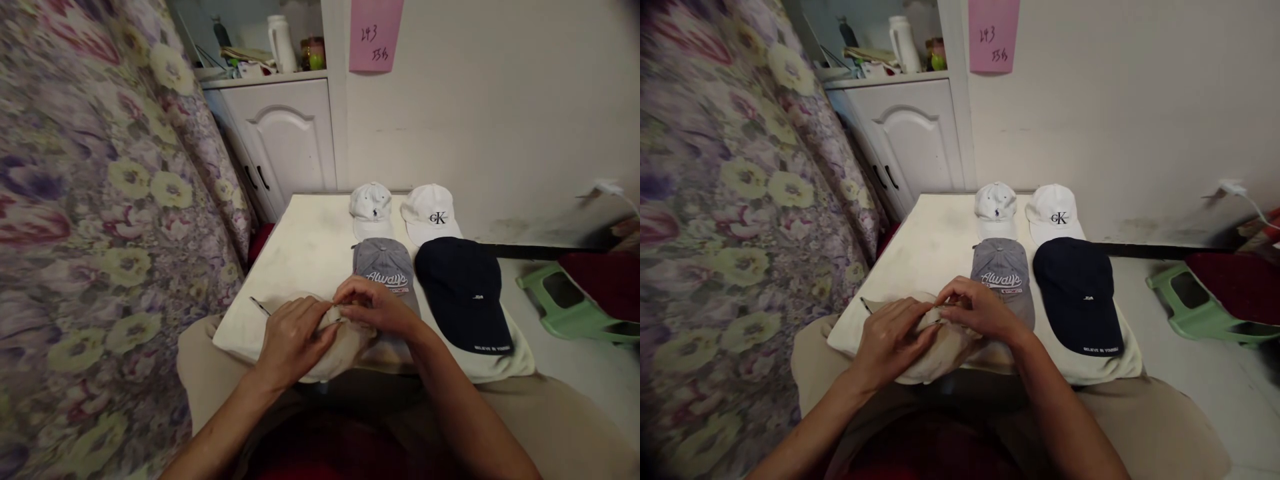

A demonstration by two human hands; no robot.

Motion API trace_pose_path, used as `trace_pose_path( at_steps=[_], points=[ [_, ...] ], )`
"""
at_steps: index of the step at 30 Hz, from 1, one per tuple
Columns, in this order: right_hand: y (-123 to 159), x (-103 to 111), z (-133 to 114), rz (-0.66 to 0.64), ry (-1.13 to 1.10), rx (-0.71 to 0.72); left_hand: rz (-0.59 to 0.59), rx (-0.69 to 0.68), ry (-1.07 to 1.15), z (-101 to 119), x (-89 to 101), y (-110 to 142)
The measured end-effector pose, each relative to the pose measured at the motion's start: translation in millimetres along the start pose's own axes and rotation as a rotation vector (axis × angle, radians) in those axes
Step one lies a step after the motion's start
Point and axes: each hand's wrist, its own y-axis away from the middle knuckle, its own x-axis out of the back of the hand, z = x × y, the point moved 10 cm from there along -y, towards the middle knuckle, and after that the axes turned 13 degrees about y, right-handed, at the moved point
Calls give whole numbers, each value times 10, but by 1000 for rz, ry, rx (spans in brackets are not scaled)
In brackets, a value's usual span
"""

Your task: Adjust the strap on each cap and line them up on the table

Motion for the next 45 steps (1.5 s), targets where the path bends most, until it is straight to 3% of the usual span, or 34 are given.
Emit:
trace_pose_path(
  at_steps=[4, 17, 26, 35, 45],
  points=[
    [6, 36, -234, 51, 118, 147, 6, 10, 14, -8, 8, -6],
    [16, 25, -171, 36, 255, 57, -46, -18, -162, -11, -59, -31],
    [-13, -66, -61, -65, -114, 31, -87, -26, -82, -31, -65, -45],
    [10, 3, -235, 8, 114, 113, -67, -10, -29, -29, -44, -35],
    [23, 17, -333, 74, 181, 149, -15, -38, 0, -10, 14, -40]
  ],
)
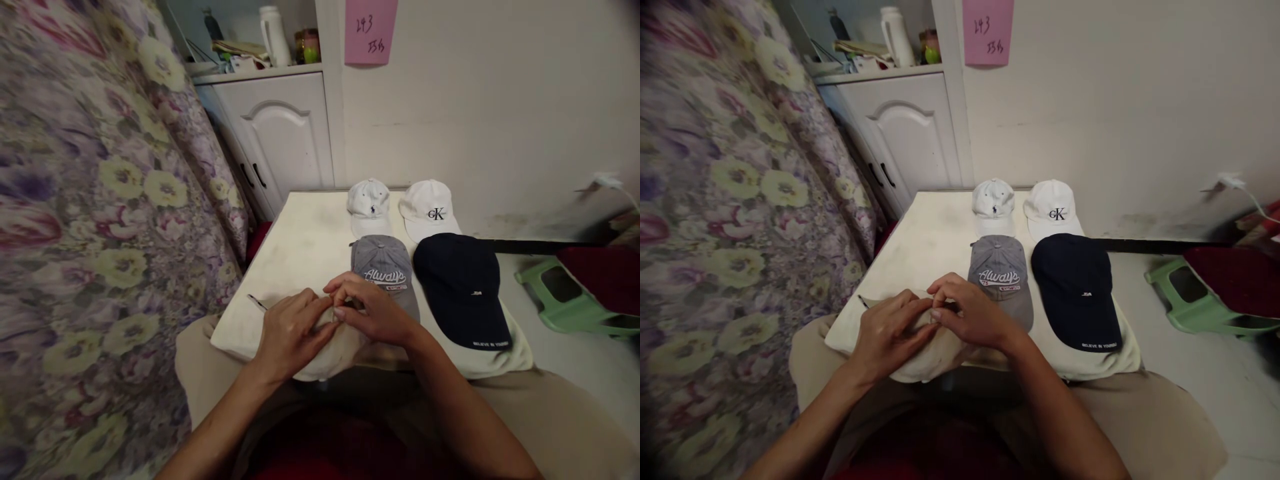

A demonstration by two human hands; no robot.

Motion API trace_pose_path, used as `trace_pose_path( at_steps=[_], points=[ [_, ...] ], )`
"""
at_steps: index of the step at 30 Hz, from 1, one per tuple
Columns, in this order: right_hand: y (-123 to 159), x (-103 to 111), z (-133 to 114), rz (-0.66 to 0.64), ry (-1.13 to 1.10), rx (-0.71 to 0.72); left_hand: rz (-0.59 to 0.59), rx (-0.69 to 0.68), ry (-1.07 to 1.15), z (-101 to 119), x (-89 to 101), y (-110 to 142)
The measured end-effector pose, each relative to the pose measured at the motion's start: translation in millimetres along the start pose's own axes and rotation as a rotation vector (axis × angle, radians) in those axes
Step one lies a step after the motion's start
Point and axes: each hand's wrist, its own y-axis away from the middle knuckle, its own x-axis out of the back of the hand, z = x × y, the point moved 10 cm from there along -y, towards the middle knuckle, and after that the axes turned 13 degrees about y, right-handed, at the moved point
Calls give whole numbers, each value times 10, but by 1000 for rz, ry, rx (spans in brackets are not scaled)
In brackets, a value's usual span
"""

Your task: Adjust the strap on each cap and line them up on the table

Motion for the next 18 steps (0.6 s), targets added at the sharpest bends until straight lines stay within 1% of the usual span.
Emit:
trace_pose_path(
  at_steps=[2, 6, 8, 11, 14, 18],
  points=[
    [4, 5, 6, 6, -27, 1, 6, -3, 4, 0, 3, -13],
    [11, 28, 80, 55, -76, -78, 32, -19, -4, 22, 21, -41],
    [11, 40, 78, 87, -38, -103, 34, -25, -13, 37, 21, -51],
    [7, 51, 17, 118, 52, -96, 35, -23, -17, 53, 24, -60],
    [6, 49, -31, 108, 83, -80, 36, -13, -6, 48, 28, -61],
    [13, 18, -36, 37, 41, -55, 37, 7, -10, 7, 25, -46]
  ],
)
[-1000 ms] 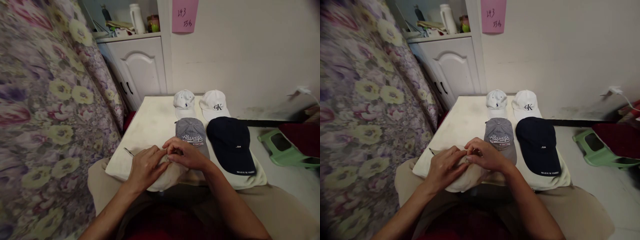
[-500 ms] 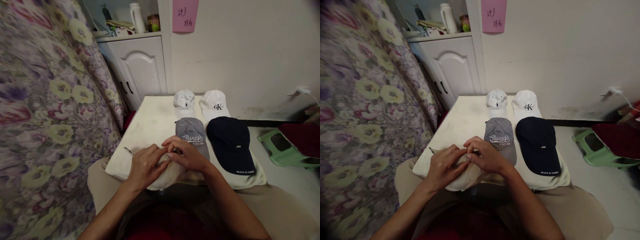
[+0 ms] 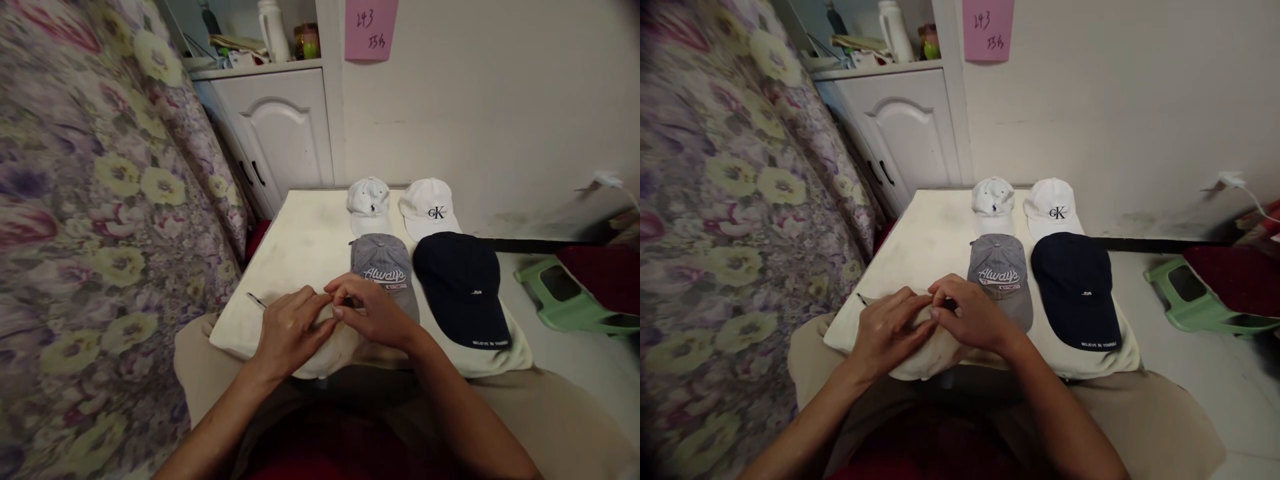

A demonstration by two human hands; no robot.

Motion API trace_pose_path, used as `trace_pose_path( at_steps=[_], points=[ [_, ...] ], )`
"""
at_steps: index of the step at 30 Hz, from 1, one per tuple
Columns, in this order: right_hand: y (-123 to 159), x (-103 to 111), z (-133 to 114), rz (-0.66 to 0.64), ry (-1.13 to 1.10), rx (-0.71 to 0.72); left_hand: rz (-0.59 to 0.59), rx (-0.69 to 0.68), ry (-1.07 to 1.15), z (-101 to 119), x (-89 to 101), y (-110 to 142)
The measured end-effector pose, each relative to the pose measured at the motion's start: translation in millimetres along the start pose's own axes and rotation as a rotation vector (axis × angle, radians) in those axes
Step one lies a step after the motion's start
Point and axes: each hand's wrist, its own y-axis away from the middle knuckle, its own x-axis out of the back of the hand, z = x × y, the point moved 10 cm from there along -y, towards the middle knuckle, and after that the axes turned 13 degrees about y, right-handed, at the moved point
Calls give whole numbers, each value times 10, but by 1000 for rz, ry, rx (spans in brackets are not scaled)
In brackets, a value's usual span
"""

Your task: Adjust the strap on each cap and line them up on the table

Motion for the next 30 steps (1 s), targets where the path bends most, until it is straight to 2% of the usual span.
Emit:
trace_pose_path(
  at_steps=[3, 8, 18, 30],
  points=[
    [5, -14, 8, -27, -45, 34, 2, 5, -3, -23, -3, 7],
    [-1, 6, 50, 20, -44, 23, 12, -13, 10, -6, 3, 5],
    [32, 10, 111, 88, 104, -107, 24, -28, -46, 20, -2, 2],
    [57, -46, 37, 103, 365, -99, -15, -5, -122, 26, -52, 5]
  ],
)
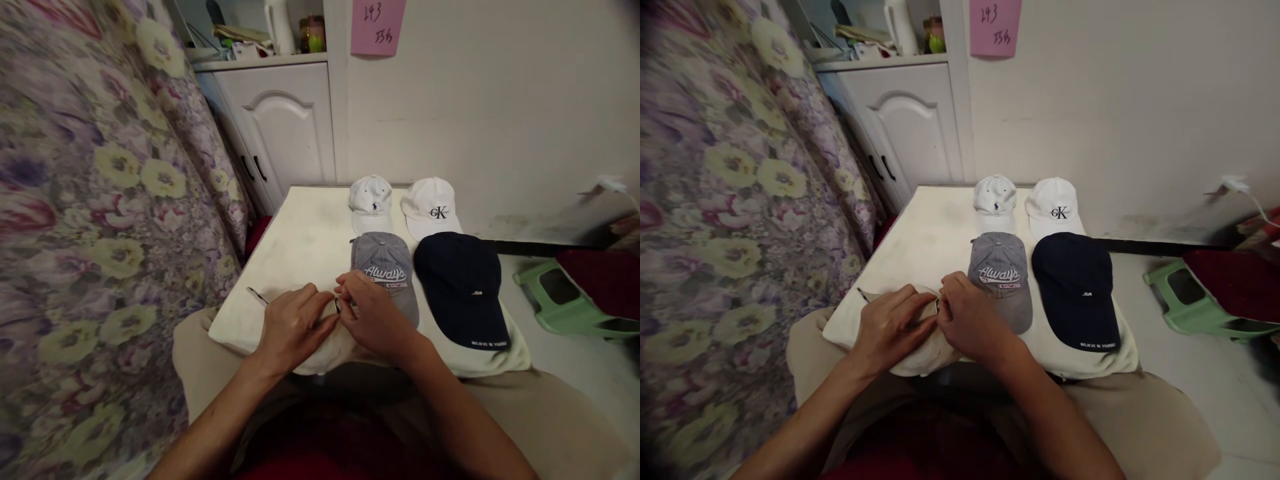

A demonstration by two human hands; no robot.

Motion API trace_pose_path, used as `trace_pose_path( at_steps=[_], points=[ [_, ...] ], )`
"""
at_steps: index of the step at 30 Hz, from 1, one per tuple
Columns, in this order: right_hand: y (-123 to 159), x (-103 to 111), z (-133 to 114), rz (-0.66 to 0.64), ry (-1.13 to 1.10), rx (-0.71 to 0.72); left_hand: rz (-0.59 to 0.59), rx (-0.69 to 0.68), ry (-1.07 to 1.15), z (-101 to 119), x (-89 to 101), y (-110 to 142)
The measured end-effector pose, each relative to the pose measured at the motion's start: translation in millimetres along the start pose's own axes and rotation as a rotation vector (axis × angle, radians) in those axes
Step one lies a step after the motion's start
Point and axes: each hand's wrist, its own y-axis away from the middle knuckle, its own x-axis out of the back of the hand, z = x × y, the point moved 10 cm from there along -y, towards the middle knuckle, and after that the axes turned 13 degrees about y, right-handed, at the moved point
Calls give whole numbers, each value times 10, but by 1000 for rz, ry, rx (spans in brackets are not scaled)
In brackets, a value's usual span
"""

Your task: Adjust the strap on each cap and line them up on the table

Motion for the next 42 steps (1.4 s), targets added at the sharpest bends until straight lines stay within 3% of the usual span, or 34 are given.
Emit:
trace_pose_path(
  at_steps=[5, 14, 20, 27, 32, 36, 42],
  points=[
    [13, 3, -17, -14, 29, 6, -16, -28, -22, 33, -33, 4],
    [-16, 9, 187, -60, -267, -50, 9, -39, -6, 25, -11, 15],
    [-10, -77, 276, -71, -301, -92, -14, -5, -42, -27, -72, 47],
    [-47, -107, 221, -193, -336, -13, -54, 7, -46, -51, -118, 52],
    [-50, -259, 276, -301, -525, -22, -125, 22, -58, -28, -128, 10],
    [-60, -279, 301, -291, -584, -50, -153, 96, -141, -14, -134, -5],
    [-73, -213, 288, -233, -454, -49, -110, 136, -290, -36, -167, 40]
  ],
)
